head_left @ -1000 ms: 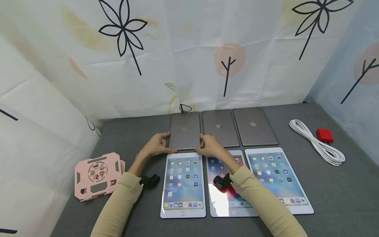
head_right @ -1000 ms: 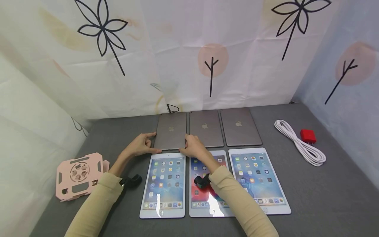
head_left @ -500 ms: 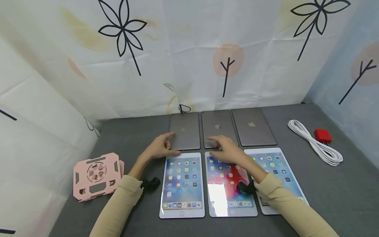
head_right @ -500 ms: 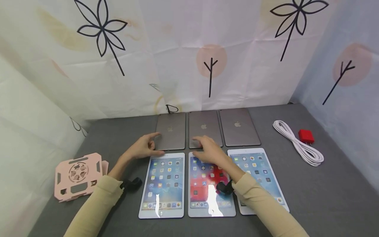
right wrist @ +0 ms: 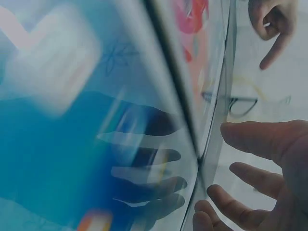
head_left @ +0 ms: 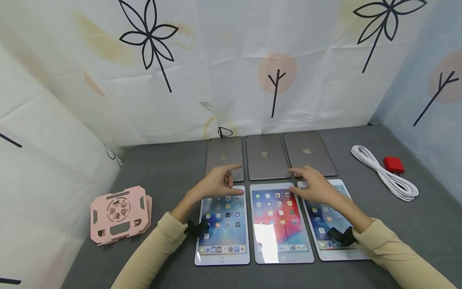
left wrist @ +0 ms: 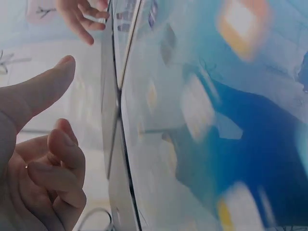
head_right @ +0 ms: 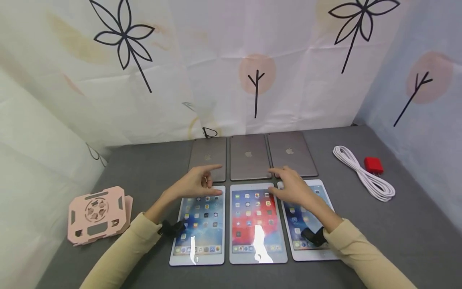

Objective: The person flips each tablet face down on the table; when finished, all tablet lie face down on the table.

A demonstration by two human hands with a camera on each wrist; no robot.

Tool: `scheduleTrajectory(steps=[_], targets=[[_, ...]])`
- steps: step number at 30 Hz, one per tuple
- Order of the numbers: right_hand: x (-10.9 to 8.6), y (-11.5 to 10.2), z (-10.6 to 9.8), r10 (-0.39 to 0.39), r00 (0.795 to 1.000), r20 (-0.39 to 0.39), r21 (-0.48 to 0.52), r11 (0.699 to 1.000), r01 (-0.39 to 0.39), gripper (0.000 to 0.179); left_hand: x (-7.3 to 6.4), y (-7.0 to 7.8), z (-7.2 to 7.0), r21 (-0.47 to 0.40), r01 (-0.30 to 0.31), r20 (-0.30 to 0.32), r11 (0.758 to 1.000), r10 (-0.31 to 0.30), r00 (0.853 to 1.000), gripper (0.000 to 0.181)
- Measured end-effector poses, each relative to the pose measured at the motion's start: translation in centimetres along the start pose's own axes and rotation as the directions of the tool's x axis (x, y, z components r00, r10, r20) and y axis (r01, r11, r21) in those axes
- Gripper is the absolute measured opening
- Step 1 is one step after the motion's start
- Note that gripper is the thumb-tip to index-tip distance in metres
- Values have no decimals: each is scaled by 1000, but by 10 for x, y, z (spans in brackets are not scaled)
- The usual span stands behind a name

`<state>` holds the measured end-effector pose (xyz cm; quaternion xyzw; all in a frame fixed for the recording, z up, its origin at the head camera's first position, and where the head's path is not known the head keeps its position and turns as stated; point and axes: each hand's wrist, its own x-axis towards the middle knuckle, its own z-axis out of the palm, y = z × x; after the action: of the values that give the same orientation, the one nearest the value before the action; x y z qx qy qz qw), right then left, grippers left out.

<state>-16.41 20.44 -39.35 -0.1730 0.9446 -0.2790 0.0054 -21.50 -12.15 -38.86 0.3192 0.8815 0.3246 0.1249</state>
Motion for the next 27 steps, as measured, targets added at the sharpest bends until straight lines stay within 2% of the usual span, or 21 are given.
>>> scheduleTrajectory(steps=[4,12,17,22,27], targets=[[-10,16,-11,51,999,-7,-36,998,-52,57,14,13,10,3,-20,28,1000,20,999,86],[-27,42,-29,141,990,5,-89,986,-140,61,45,41,35,30,-99,82,995,97,992,85],[-37,54,-32,188,982,7,-126,974,-186,66,58,53,49,36,-108,107,993,104,989,85],[-46,64,-37,216,976,1,-172,962,-213,71,72,61,65,28,-90,119,996,86,989,86],[-52,72,-43,255,966,41,-192,951,-243,78,86,69,82,-5,-83,128,997,83,988,86]])
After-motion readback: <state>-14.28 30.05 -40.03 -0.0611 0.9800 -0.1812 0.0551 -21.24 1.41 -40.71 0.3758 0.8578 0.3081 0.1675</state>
